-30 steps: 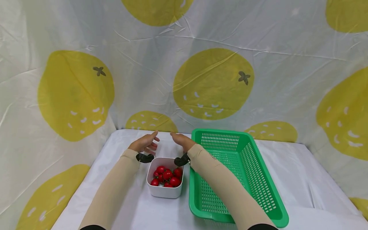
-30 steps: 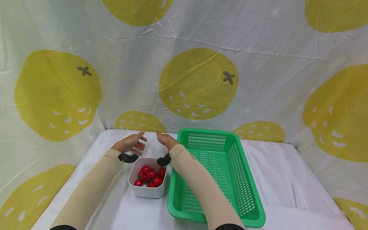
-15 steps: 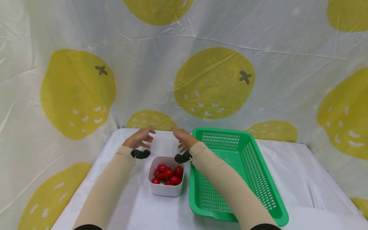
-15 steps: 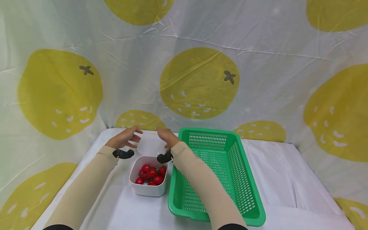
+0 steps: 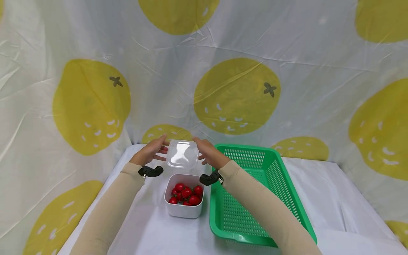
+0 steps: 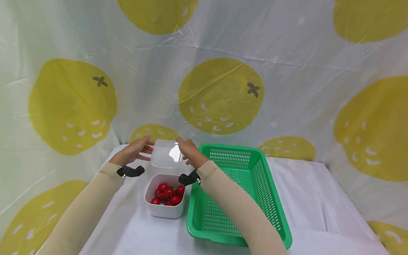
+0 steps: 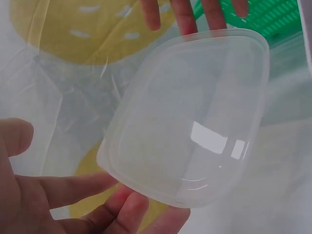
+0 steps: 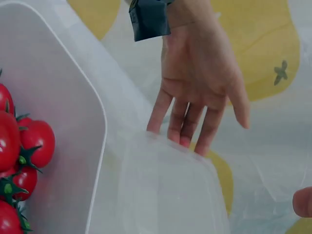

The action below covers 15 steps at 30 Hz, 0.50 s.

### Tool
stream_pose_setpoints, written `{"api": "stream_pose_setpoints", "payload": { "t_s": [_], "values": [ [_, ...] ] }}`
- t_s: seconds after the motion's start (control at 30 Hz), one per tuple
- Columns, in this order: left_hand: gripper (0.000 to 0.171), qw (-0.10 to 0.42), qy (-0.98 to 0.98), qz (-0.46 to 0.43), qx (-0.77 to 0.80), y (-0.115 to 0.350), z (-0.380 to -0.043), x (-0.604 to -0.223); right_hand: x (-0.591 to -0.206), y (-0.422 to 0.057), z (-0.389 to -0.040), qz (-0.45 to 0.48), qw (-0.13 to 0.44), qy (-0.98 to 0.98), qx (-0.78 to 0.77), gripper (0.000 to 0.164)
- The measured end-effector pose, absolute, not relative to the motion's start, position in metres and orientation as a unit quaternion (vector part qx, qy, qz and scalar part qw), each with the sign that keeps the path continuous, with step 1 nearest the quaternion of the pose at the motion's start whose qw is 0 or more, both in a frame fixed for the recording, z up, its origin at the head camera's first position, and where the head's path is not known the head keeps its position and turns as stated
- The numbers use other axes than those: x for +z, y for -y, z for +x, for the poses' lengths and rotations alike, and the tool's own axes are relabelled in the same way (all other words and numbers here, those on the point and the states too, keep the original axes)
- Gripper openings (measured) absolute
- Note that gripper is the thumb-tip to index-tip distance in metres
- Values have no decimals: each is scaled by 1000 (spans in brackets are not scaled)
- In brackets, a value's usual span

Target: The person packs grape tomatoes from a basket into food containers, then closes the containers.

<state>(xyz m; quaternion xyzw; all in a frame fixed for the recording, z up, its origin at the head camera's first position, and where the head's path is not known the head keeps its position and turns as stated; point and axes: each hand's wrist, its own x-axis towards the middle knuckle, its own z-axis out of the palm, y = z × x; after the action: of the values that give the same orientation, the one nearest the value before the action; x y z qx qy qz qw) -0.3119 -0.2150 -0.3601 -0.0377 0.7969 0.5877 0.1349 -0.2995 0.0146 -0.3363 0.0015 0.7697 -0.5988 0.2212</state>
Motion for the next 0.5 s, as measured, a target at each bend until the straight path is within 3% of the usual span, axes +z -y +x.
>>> {"api": "stream_pose_setpoints", "payload": {
  "t_s": [0.23, 0.5],
  "values": [
    [60, 121, -791, -21, 599, 207, -288, -354, -332, -27, -282, 1, 206, -761, -615, 68],
    [73, 133, -802, 31, 582, 205, -260, -340, -326, -41, -256, -18, 181, -756, -629, 62]
  ]
}}
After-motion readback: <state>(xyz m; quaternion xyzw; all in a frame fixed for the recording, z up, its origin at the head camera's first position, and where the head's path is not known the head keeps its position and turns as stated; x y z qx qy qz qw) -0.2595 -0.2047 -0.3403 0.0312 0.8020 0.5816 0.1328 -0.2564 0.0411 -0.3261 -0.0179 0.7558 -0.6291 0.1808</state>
